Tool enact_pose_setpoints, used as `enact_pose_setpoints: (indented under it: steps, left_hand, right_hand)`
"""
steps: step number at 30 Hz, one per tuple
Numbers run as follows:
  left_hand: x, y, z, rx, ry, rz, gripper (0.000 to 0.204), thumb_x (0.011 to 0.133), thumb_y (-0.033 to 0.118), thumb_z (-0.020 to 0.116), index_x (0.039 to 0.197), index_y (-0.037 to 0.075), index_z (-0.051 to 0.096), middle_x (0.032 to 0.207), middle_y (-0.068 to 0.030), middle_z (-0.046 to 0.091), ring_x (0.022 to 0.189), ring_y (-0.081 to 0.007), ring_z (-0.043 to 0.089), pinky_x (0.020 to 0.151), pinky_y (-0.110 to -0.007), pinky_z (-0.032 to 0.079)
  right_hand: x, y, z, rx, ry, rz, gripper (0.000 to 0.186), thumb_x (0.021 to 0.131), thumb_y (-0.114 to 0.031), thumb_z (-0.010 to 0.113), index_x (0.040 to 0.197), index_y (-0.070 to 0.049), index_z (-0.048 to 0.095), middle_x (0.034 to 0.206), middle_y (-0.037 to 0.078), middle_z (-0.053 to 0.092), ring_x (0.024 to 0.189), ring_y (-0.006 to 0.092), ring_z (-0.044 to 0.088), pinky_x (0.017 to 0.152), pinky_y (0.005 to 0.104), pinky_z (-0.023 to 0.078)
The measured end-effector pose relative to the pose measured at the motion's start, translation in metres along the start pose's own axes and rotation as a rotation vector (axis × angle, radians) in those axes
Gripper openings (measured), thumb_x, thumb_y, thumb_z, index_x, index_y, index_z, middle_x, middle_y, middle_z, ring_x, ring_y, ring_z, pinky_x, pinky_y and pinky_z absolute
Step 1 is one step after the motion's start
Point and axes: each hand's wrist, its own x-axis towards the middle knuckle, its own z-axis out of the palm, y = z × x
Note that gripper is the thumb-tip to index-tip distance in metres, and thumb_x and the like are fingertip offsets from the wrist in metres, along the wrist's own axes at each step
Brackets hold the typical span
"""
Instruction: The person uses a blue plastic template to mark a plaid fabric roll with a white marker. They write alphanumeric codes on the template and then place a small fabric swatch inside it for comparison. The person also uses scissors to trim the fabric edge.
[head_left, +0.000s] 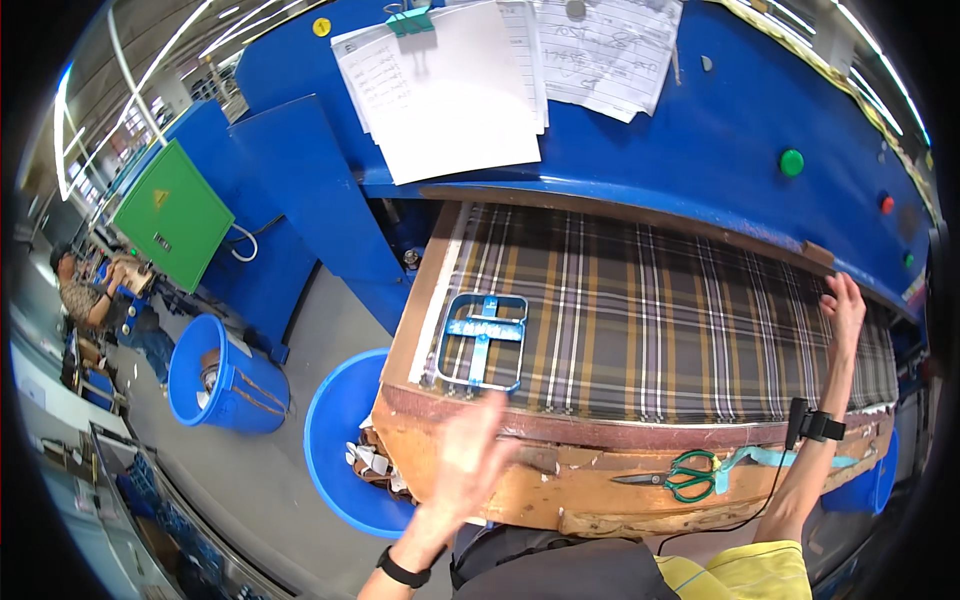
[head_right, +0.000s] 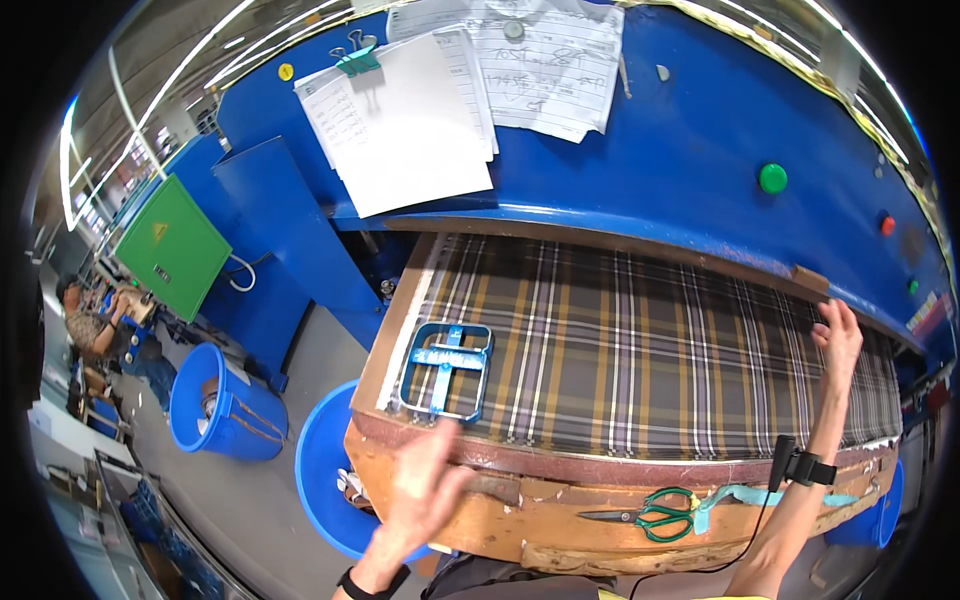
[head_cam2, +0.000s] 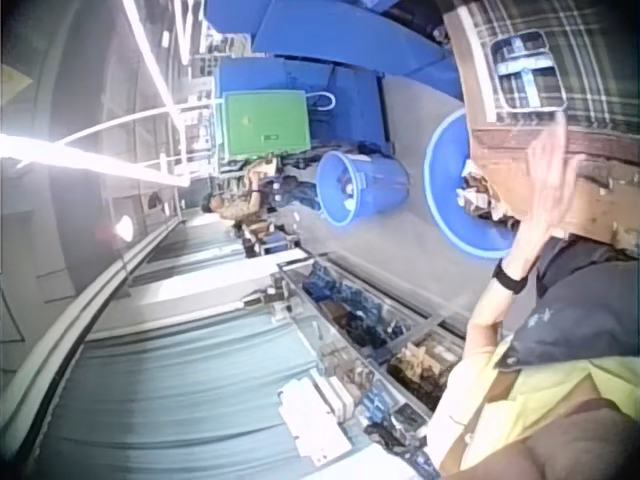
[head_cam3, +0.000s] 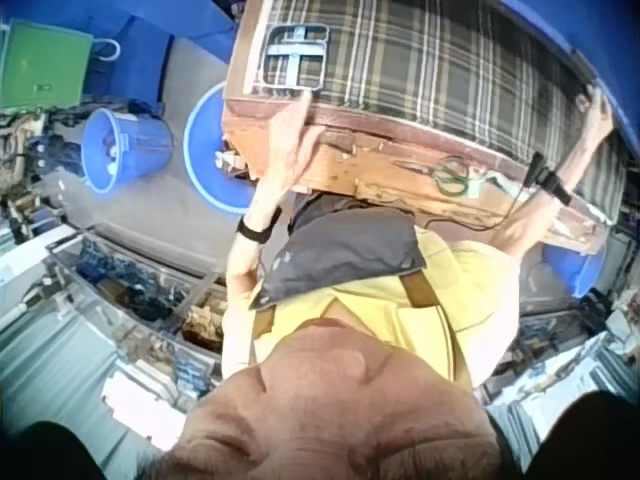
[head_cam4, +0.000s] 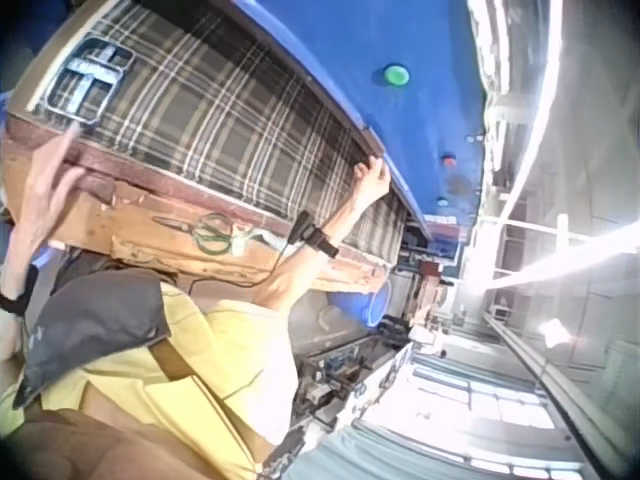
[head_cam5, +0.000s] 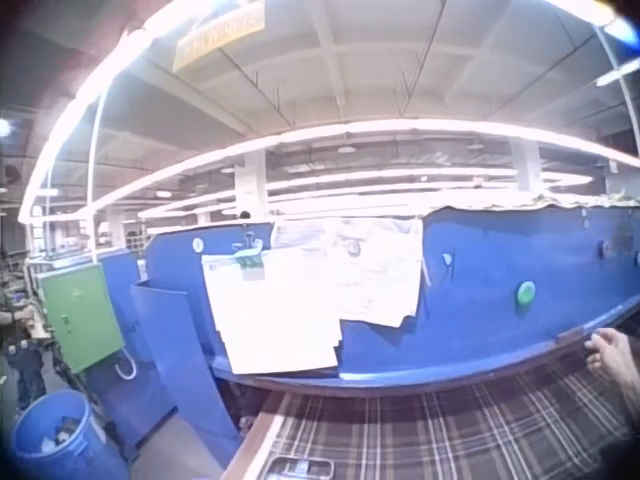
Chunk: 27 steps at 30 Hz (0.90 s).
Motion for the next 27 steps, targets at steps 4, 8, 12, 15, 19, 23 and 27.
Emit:
enact_pose_setpoints:
  steps: [4,8,12,15,19,23,27]
  left_hand:
    - [-0.046,0.062,0.053,-0.220,-0.340,0.203,0.055,0.084,0.022,0.070,0.133,0.001,0.051,0.110,-0.0117,0.063,0.098,-0.0241,0.060,0.082,-0.038,0.047]
    - [-0.074,0.095,0.079,-0.171,-0.389,0.283,0.041,0.091,0.027,0.062,0.123,0.002,0.058,0.100,-0.0087,0.062,0.092,-0.0223,0.059,0.079,-0.036,0.046]
    - [-0.077,0.112,0.076,-0.111,-0.281,0.232,0.031,0.092,0.026,0.060,0.116,0.005,0.061,0.092,-0.0074,0.059,0.087,-0.0232,0.058,0.078,-0.035,0.045]
    - [-0.081,0.119,0.073,-0.043,-0.261,0.178,0.028,0.093,0.025,0.059,0.114,0.007,0.062,0.090,-0.0069,0.057,0.085,-0.0247,0.057,0.077,-0.037,0.045]
    - [-0.086,0.124,0.082,-0.054,-0.200,0.160,0.020,0.092,0.021,0.060,0.107,0.008,0.063,0.090,-0.0082,0.056,0.087,-0.0265,0.057,0.079,-0.038,0.044]
    - [-0.085,0.133,0.080,-0.042,-0.156,0.111,0.019,0.090,0.019,0.062,0.104,0.006,0.064,0.091,-0.0094,0.057,0.088,-0.0274,0.057,0.080,-0.039,0.044]
    - [-0.086,0.133,0.080,-0.027,-0.101,0.106,0.018,0.090,0.018,0.063,0.102,0.005,0.065,0.091,-0.0102,0.060,0.088,-0.0278,0.058,0.080,-0.039,0.045]
  right_hand:
    - [0.057,0.034,-0.078,-0.052,0.141,0.043,0.061,0.090,-0.039,0.066,0.137,-0.004,0.047,0.118,0.006,0.060,0.084,0.0130,0.059,0.072,0.0262,0.050]
    - [0.076,0.046,-0.158,-0.054,0.216,0.057,0.069,0.086,-0.048,0.068,0.136,-0.006,0.047,0.117,0.005,0.058,0.091,0.0160,0.058,0.081,0.0300,0.048]
    - [0.090,0.049,-0.238,-0.103,0.321,0.090,0.076,0.084,-0.052,0.069,0.139,-0.006,0.045,0.126,0.008,0.053,0.103,0.0196,0.054,0.084,0.0343,0.048]
    - [0.083,0.054,-0.262,-0.122,0.329,0.125,0.084,0.081,-0.058,0.069,0.141,-0.005,0.042,0.131,0.010,0.050,0.108,0.0226,0.052,0.089,0.0368,0.048]
    - [0.088,0.025,-0.328,-0.149,0.303,0.075,0.088,0.081,-0.061,0.066,0.142,-0.002,0.041,0.126,0.007,0.050,0.102,0.0185,0.052,0.084,0.0347,0.048]
    - [0.070,0.009,-0.341,-0.226,0.396,0.011,0.095,0.082,-0.065,0.062,0.147,-0.001,0.032,0.129,0.009,0.046,0.113,0.0225,0.047,0.090,0.0383,0.043]
    - [0.064,-0.015,-0.359,-0.221,0.536,-0.088,0.094,0.085,-0.065,0.058,0.147,-0.001,0.031,0.144,0.012,0.041,0.127,0.0254,0.044,0.100,0.0409,0.038]
